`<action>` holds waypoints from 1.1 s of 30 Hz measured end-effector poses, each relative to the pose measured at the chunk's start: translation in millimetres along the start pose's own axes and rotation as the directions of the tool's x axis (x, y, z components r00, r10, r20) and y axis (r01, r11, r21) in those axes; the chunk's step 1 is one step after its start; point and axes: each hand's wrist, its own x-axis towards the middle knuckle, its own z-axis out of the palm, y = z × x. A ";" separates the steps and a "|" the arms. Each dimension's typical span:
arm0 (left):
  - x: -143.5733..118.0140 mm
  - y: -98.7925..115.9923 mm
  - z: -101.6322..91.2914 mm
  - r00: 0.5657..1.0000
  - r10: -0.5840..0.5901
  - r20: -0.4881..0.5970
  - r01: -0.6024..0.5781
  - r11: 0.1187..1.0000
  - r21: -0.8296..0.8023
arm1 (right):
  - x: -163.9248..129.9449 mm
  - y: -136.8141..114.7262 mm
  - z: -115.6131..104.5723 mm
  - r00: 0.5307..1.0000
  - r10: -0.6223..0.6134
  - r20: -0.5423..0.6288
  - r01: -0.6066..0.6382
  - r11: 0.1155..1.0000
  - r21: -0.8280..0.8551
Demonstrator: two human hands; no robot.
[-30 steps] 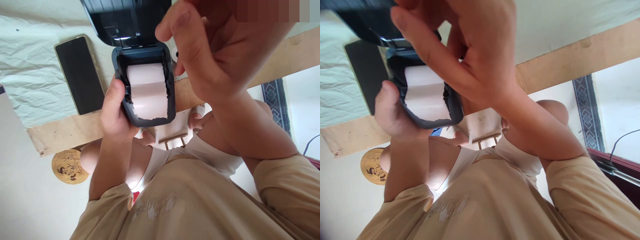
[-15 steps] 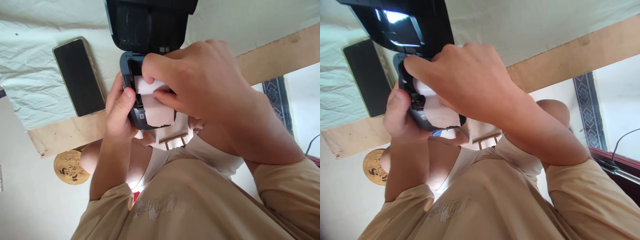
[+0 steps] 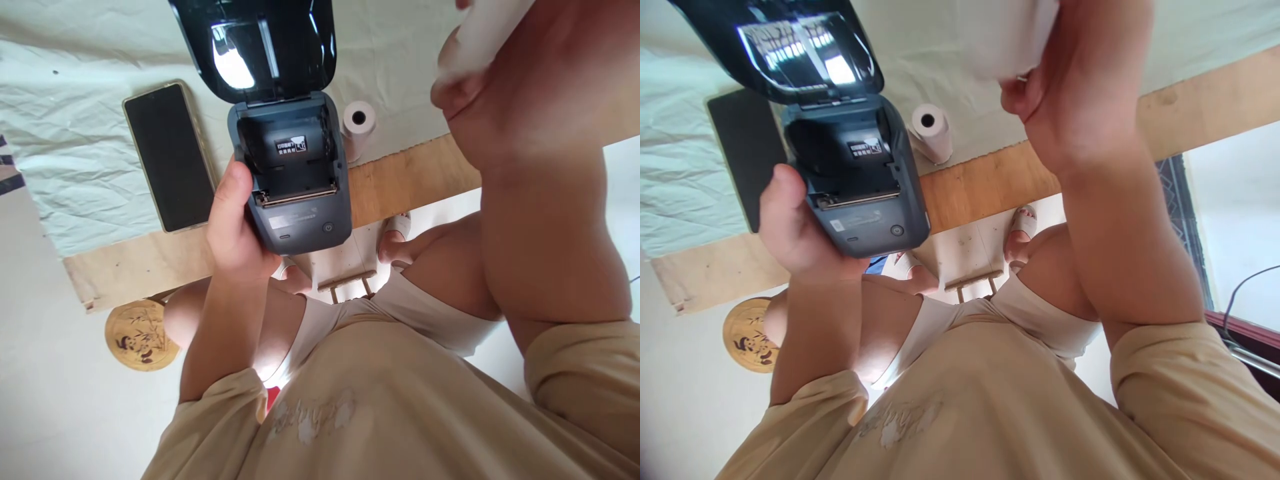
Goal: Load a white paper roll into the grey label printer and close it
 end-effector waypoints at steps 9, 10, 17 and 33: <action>-0.2 0.0 -1.7 1.000 -0.021 0.011 0.020 0.998 0.053 | 12.1 25.6 -28.3 0.849 -0.433 0.303 0.501 0.477 -0.722; -0.2 -0.1 -2.0 1.000 -0.021 0.009 0.021 0.998 0.055 | 12.6 25.9 -29.2 0.849 -0.436 0.299 0.500 0.476 -0.724; 0.0 1.3 -1.0 1.000 -0.018 0.016 0.017 1.000 0.019 | 19.2 30.1 -29.3 0.869 -0.443 0.223 0.440 0.481 -0.759; -0.5 -0.8 -0.2 0.997 -0.024 -0.080 0.029 0.998 0.063 | -22.4 45.6 23.1 0.756 -0.322 0.570 0.653 0.444 -0.614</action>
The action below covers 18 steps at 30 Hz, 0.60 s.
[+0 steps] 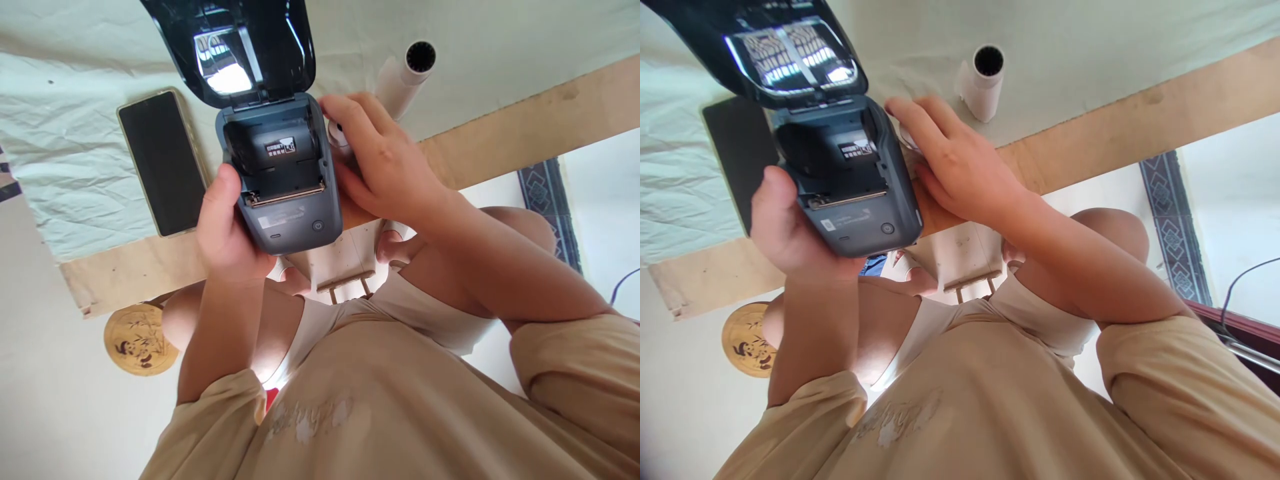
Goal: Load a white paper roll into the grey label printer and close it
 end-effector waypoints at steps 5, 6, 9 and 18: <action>-0.6 0.1 -0.5 0.999 -0.010 0.053 0.009 1.000 0.017 | 1.1 1.4 -2.9 0.997 0.036 -0.062 -0.033 0.999 0.041; -0.7 -0.1 -0.6 0.998 -0.011 0.058 0.010 1.000 0.021 | 0.5 1.2 -4.3 0.997 0.042 -0.070 -0.038 0.998 0.054; -1.1 -0.5 -1.0 0.999 -0.006 0.041 0.004 0.999 0.032 | -1.9 -1.4 -8.3 0.993 0.063 -0.099 -0.053 0.993 0.106; -1.0 -0.5 -4.0 0.998 0.028 0.060 -0.030 0.999 0.039 | 1.6 -11.4 -14.4 0.892 0.428 0.148 -0.353 0.453 0.819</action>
